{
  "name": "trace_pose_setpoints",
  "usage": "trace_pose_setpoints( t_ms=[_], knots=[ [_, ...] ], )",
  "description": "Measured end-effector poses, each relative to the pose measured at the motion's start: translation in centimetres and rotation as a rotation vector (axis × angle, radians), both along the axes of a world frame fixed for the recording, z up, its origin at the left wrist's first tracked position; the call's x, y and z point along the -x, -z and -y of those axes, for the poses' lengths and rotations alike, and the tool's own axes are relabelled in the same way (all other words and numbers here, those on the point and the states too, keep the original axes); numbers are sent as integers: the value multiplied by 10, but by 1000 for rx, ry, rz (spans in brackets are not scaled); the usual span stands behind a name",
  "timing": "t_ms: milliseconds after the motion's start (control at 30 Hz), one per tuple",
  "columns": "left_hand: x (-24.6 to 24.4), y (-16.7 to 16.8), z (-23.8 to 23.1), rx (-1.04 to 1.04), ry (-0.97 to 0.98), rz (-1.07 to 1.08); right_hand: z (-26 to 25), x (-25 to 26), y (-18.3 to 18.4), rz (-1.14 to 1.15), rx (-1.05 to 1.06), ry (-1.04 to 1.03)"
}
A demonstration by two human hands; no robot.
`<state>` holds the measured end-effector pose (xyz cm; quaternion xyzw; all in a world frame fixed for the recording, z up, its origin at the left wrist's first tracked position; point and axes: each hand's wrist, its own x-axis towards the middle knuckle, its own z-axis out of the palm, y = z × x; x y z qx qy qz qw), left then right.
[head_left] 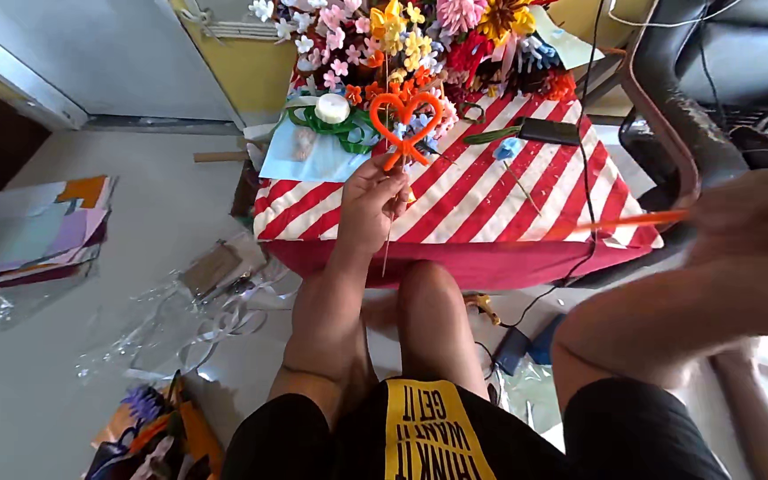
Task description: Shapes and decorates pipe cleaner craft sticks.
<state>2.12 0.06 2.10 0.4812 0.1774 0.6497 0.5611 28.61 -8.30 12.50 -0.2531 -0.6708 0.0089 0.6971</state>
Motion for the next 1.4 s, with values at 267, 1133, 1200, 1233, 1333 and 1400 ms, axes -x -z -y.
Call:
trace_pose_setpoints(
  t_ms=[267,1133,1200,1233,1333,1400],
  knots=[
    [35,2,1,30,112,151,-61,124,40,-28,222,-368],
    [22,13,-21,3,-94,151,-101,133,93,151,314,-247],
    [15,17,-21,-69,-238,47,-102,134,94,166,324,-222],
    [12,19,-21,-114,-321,-11,-103,134,94,166,326,-216],
    [6,21,-19,-249,-557,-200,-106,133,95,162,337,-210],
    [3,21,-18,-294,-639,-249,-106,132,94,190,361,-225]
  ],
)
